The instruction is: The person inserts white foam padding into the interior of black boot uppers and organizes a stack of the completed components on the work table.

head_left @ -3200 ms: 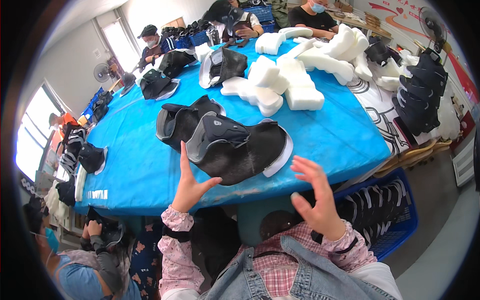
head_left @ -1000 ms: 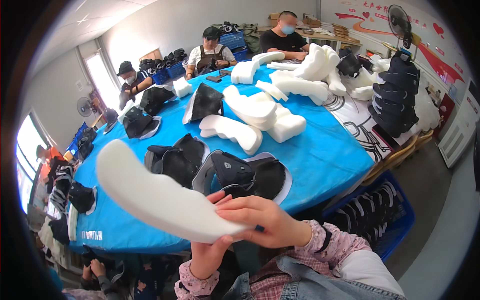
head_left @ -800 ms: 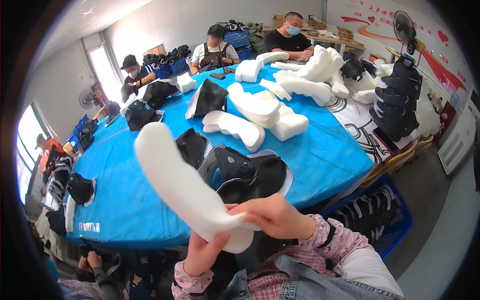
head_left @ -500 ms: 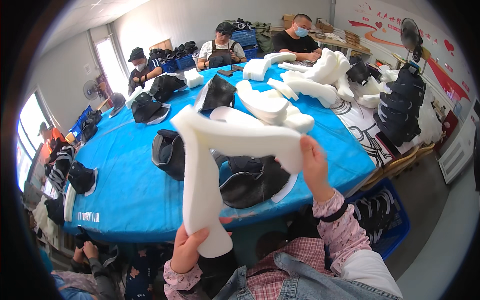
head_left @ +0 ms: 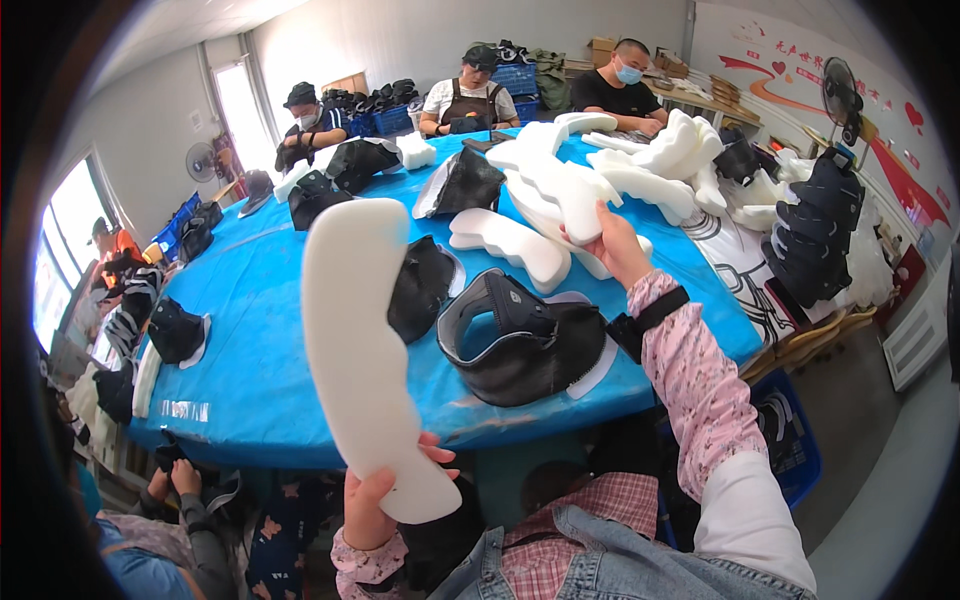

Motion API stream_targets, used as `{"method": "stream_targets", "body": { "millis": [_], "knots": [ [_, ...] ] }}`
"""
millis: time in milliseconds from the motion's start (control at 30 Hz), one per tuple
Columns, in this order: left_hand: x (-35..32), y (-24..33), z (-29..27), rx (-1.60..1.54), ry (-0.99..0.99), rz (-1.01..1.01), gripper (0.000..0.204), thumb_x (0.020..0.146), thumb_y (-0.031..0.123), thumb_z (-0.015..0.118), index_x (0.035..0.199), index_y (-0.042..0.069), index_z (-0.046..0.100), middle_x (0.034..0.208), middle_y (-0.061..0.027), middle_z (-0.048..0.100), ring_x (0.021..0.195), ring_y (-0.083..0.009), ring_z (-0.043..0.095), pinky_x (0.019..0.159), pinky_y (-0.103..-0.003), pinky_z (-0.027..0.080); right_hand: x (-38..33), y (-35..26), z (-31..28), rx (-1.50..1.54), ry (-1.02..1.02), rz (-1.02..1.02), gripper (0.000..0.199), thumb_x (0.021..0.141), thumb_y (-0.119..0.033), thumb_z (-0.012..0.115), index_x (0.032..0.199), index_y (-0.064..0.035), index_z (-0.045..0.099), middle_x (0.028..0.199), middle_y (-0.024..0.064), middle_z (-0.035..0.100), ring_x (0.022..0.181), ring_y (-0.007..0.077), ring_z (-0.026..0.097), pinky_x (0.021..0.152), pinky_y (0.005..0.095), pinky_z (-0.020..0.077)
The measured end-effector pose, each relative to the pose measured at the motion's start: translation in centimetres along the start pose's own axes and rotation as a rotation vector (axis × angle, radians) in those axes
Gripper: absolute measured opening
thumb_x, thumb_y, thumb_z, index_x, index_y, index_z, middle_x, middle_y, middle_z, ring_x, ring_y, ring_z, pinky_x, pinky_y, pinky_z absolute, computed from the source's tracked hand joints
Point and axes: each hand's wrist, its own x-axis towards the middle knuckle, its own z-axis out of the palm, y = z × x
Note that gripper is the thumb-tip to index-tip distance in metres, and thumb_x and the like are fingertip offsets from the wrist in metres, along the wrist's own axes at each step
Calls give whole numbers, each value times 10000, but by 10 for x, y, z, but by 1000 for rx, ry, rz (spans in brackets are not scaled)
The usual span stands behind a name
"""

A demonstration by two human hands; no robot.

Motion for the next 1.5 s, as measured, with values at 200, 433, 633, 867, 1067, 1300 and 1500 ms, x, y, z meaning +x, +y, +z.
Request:
{"method": "stream_targets", "body": {
  "millis": [200, 433, 633, 867, 1067, 1300, 1500],
  "knots": [
    [3, -2, -13, 8, -116, 18, 489, 829, 226, 577, 1209, -56, 455, 1051, -172, 579, 982, -285, 591, 837, -409, 494, 7, 12, 14, -839, 329, -733, 484, 925, -338, 504, 1231, 30, 440, 1166, 183, 511, 1150, 312, 432, 989, 390, 315],
    [13, -3, -4, 310, -163, 103, 365, 871, 88, 518, 1204, -53, 473, 1092, -140, 589, 1024, -237, 568, 896, -365, 431, -21, 24, 22, -1628, -238, -787, 310, 805, -322, 607, 1035, -119, 648, 1214, 124, 533, 1218, 317, 395, 986, 438, 321],
    [3, -5, -14, 306, -22, 80, 416, 871, 180, 540, 1205, -58, 472, 1099, -175, 588, 986, -274, 596, 861, -384, 470, -9, 46, -1, -1502, -495, -396, 319, 823, -317, 599, 1077, -127, 641, 1213, 167, 527, 1172, 327, 448, 968, 421, 370],
    [2, -7, -8, 117, -115, 59, 397, 881, 162, 527, 1211, -53, 474, 1123, -157, 581, 1027, -255, 578, 875, -365, 459, -9, 37, 2, -1417, -433, -545, 468, 672, -182, 706, 1119, -91, 601, 1202, 152, 513, 1192, 328, 417, 997, 420, 343],
    [11, -12, -6, 659, 51, 315, 367, 853, 67, 527, 1214, -1, 512, 1115, -129, 542, 1068, -233, 523, 894, -330, 426, -20, 7, 8, -1589, -58, -821, 369, 776, -254, 657, 1115, -115, 615, 1301, 105, 482, 1259, 290, 379, 1011, 444, 312],
    [18, 14, -1, 1760, 260, 818, 532, 716, 54, 618, 1232, 166, 562, 1216, -109, 472, 1168, -316, 423, 1060, -506, 216, -161, -42, 103, 107, -651, 271, 561, 916, -400, 513, 1285, 16, 433, 1295, 180, 483, 1185, 264, 486, 991, 374, 395],
    [13, 5, -10, 1258, 153, 668, 1153, 583, 444, 823, 1431, 14, 171, 1442, -222, 216, 1308, -358, 271, 1044, -465, 259, -206, -23, 112, -266, -623, -259, 443, 870, -58, 558, 1289, 22, 439, 1335, 155, 453, 1193, 210, 467, 981, 323, 369]
  ]
}}
